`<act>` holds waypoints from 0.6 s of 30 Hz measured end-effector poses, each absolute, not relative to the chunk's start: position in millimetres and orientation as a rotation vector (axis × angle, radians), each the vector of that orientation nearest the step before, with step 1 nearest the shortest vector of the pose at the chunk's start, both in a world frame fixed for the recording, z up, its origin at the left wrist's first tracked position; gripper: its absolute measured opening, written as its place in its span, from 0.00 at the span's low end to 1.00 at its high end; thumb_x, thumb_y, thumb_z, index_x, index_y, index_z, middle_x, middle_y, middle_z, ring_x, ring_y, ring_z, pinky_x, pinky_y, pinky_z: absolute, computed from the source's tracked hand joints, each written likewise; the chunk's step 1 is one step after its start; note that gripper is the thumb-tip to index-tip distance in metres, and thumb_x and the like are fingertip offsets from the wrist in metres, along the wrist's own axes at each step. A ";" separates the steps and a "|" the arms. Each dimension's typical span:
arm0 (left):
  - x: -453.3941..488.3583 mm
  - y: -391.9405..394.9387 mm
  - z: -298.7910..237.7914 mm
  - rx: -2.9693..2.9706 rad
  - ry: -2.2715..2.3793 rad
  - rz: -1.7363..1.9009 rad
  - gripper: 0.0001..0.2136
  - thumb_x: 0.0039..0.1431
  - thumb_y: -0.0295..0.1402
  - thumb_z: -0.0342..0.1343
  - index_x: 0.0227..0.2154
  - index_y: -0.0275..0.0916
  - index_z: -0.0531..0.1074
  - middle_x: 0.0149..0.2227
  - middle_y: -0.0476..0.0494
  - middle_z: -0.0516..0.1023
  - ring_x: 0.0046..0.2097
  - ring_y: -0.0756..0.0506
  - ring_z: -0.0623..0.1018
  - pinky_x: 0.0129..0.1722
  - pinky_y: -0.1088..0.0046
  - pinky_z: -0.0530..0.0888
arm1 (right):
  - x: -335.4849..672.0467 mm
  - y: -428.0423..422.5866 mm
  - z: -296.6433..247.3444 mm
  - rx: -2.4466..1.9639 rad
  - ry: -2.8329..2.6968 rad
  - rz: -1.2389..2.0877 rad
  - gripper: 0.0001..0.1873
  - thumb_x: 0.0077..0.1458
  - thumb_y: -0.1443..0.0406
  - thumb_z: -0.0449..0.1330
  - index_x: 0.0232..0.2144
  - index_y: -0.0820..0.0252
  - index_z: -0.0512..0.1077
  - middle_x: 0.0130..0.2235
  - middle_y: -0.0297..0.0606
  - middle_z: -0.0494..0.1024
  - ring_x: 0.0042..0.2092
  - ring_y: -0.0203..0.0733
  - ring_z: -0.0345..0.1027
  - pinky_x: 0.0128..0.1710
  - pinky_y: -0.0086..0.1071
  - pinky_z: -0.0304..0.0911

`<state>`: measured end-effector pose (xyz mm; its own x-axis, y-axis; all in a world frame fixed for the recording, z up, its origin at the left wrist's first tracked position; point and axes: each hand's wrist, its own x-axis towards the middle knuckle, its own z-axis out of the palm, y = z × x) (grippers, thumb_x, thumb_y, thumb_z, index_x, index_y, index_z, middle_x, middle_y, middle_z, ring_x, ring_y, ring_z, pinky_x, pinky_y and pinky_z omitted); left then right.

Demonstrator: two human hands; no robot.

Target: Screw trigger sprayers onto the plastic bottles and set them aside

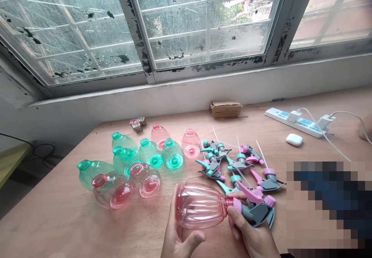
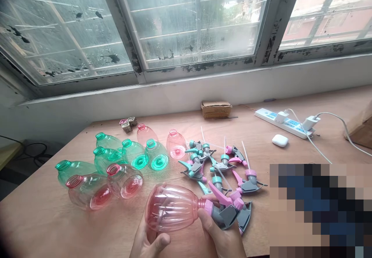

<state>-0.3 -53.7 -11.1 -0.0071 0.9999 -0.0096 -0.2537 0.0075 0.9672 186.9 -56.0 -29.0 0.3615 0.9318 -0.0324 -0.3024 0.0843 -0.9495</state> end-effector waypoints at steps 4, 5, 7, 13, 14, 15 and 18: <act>1.4 -53.8 -2.6 0.971 1.053 1.304 0.43 0.53 0.45 0.75 0.70 0.47 0.66 0.69 0.35 0.73 0.71 0.26 0.69 0.68 0.54 0.70 | 187.4 -56.2 -26.6 -1.114 -0.705 1.075 0.22 0.51 0.48 0.78 0.40 0.53 0.79 0.21 0.25 0.70 0.18 0.38 0.60 0.20 0.32 0.60; 2.7 -54.4 -1.7 0.964 1.048 1.314 0.44 0.52 0.44 0.76 0.71 0.49 0.65 0.71 0.37 0.70 0.72 0.27 0.68 0.69 0.54 0.69 | 187.4 -55.9 -25.9 -1.111 -0.700 1.079 0.22 0.52 0.48 0.77 0.40 0.53 0.79 0.21 0.25 0.70 0.18 0.38 0.60 0.20 0.33 0.60; 4.9 -55.7 -2.5 0.963 1.037 1.335 0.47 0.51 0.42 0.77 0.72 0.53 0.62 0.75 0.41 0.63 0.75 0.28 0.62 0.72 0.54 0.64 | 187.4 -55.3 -25.1 -1.095 -0.694 1.084 0.21 0.53 0.48 0.77 0.41 0.53 0.79 0.20 0.25 0.69 0.18 0.38 0.60 0.20 0.32 0.60; -0.8 -53.9 -12.9 0.948 0.983 1.316 0.56 0.44 0.50 0.79 0.75 0.52 0.56 0.76 0.39 0.61 0.75 0.26 0.61 0.74 0.52 0.59 | 187.8 -55.4 -26.1 -1.103 -0.720 1.075 0.19 0.53 0.50 0.77 0.39 0.54 0.79 0.20 0.25 0.69 0.18 0.37 0.60 0.19 0.31 0.60; -2.7 -53.0 -13.6 0.931 0.954 1.314 0.58 0.43 0.53 0.79 0.75 0.50 0.55 0.75 0.37 0.63 0.74 0.25 0.62 0.73 0.51 0.61 | 187.8 -55.5 -26.1 -1.111 -0.727 1.072 0.19 0.53 0.50 0.77 0.38 0.54 0.79 0.20 0.25 0.69 0.18 0.37 0.60 0.19 0.31 0.60; -4.2 -52.2 -13.8 0.919 0.936 1.310 0.59 0.42 0.55 0.78 0.75 0.48 0.55 0.73 0.34 0.66 0.73 0.24 0.65 0.71 0.51 0.63 | 187.6 -55.6 -25.7 -1.116 -0.731 1.071 0.20 0.52 0.50 0.77 0.38 0.54 0.79 0.20 0.25 0.69 0.18 0.37 0.60 0.19 0.31 0.60; -6.2 -51.1 -12.1 0.939 0.959 1.278 0.55 0.45 0.56 0.76 0.73 0.42 0.61 0.66 0.30 0.75 0.68 0.24 0.71 0.67 0.51 0.70 | 186.8 -55.1 -22.8 -1.108 -0.713 1.074 0.21 0.52 0.49 0.77 0.39 0.55 0.79 0.20 0.25 0.69 0.18 0.36 0.60 0.19 0.30 0.60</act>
<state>-6.2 -51.1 -12.1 0.0499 0.9975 -0.0503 -0.3270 0.0639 0.9429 186.8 -55.1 -22.8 0.3508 0.9352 -0.0491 -0.3183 0.0698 -0.9454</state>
